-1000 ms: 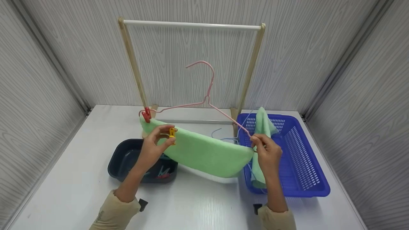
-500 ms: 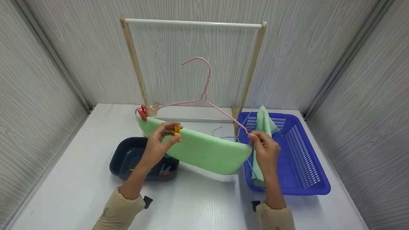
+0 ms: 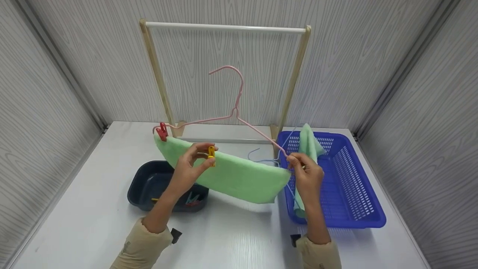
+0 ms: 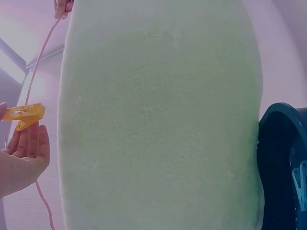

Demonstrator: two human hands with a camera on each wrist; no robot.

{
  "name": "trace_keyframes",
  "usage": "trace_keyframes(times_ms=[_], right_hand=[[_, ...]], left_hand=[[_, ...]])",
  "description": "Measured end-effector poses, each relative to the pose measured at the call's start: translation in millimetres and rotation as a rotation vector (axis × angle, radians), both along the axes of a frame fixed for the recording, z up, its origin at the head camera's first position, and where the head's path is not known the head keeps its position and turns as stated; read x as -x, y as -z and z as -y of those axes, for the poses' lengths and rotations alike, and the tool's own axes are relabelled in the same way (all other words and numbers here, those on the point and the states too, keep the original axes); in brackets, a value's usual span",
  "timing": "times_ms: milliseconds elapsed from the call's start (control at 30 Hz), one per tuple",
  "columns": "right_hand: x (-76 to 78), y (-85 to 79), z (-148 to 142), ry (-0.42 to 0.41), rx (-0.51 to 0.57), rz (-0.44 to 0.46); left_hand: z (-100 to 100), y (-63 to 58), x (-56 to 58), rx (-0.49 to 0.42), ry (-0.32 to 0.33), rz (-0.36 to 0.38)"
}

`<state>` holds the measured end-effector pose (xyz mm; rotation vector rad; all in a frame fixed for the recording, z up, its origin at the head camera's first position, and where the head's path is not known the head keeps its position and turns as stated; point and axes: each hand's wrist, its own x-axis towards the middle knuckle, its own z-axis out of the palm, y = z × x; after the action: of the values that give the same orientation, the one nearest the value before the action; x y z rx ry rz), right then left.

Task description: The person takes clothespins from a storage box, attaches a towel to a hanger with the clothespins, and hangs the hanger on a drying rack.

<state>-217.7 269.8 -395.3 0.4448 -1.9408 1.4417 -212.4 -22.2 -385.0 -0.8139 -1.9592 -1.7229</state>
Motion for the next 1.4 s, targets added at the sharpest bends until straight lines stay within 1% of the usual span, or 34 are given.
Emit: trace_keyframes(times_ms=[100, 200, 233, 367, 433, 567, 667, 733, 900, 1200, 1400], right_hand=[[-6.2, -7.6, 6, -0.001, 0.011, 0.011], [-12.8, -15.7, 13, -0.002, 0.016, 0.02], [-12.9, -15.6, 14, 0.0, 0.015, 0.022], [-12.0, -15.4, 14, -0.009, 0.013, 0.019], [-11.2, -15.4, 14, -0.014, 0.011, 0.017], [-11.9, -16.1, 14, -0.014, 0.017, 0.017], [-13.1, -17.3, 15, -0.01, 0.02, 0.02], [-13.4, -18.0, 16, -0.012, 0.013, 0.023], [-13.9, -18.3, 16, -0.018, -0.003, 0.023], [-12.3, -13.8, 15, -0.021, 0.025, 0.031], [-11.8, -13.9, 15, 0.003, 0.02, 0.05]], left_hand=[[-2, -10.0, -7.1, -0.005, 0.015, 0.0], [-4, -22.9, -17.5, -0.008, 0.032, 0.021], [-4, -27.0, -21.1, -0.009, 0.039, 0.025], [-8, -29.7, -23.3, 0.001, 0.047, 0.043], [-11, -30.0, -22.8, 0.003, 0.051, 0.034], [-17, -18.8, -13.3, -0.003, 0.064, 0.014], [-22, -8.1, -5.4, -0.005, 0.069, 0.018], [-24, -5.1, -3.9, 0.001, 0.068, 0.026], [-28, -0.9, -3.6, 0.016, 0.072, 0.041], [-37, 3.5, -5.0, 0.018, 0.086, 0.085], [-41, 2.2, -4.6, 0.029, 0.094, 0.082]])
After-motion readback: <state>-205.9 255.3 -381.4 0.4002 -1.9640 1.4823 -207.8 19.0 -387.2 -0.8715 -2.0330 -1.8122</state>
